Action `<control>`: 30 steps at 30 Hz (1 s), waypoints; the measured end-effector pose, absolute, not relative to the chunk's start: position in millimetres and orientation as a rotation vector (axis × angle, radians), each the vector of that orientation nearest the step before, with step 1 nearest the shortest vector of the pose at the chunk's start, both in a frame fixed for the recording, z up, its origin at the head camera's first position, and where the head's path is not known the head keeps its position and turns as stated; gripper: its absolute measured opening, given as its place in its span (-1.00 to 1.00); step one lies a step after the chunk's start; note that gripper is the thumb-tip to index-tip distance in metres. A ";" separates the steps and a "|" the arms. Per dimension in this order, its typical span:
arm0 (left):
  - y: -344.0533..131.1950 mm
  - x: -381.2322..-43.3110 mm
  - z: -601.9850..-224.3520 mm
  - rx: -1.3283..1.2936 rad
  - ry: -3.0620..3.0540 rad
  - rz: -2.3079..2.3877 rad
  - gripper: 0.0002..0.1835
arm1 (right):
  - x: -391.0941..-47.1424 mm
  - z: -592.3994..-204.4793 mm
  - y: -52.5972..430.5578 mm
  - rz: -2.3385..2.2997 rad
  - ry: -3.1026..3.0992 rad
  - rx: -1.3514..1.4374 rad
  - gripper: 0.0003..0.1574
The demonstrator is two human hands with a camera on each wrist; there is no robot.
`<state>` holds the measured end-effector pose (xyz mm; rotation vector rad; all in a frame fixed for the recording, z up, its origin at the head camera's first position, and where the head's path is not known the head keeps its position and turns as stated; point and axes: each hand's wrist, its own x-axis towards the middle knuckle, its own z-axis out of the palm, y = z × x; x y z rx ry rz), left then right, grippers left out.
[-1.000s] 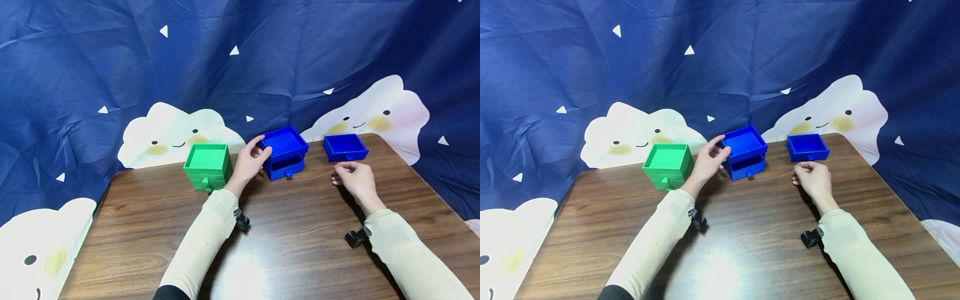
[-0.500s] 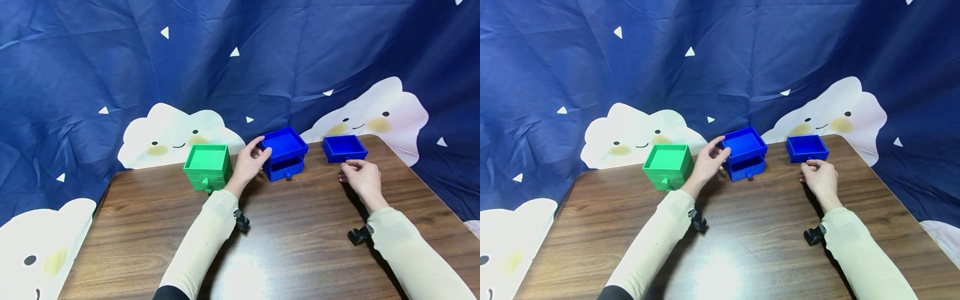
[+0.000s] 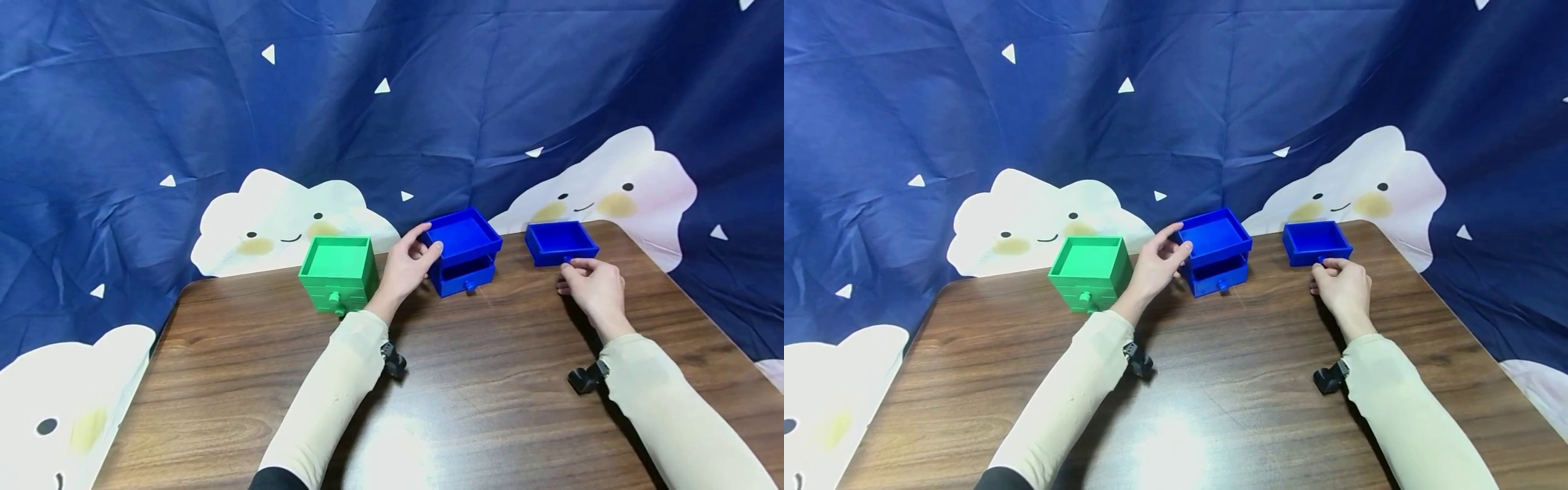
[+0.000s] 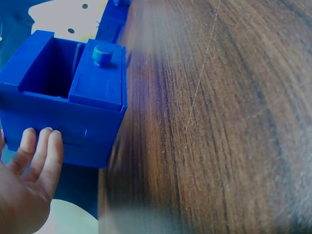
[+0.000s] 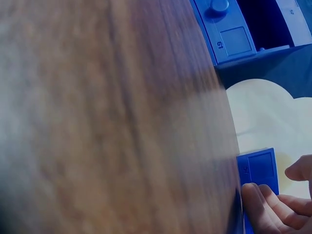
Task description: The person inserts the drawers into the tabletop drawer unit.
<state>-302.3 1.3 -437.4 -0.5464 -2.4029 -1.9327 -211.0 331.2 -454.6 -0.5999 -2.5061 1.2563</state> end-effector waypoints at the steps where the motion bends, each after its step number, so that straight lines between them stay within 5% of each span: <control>1: 1.2 -302.3 -437.4 -0.545 -2.404 -1.933 -0.42 | -211.6 -454.9 331.9 1.254 -2.507 -0.603 -0.37; 30: 1.7 -302.1 -437.4 -0.551 -2.396 -1.937 -0.42 | -229.0 -454.1 353.3 1.431 -2.577 -0.656 -0.36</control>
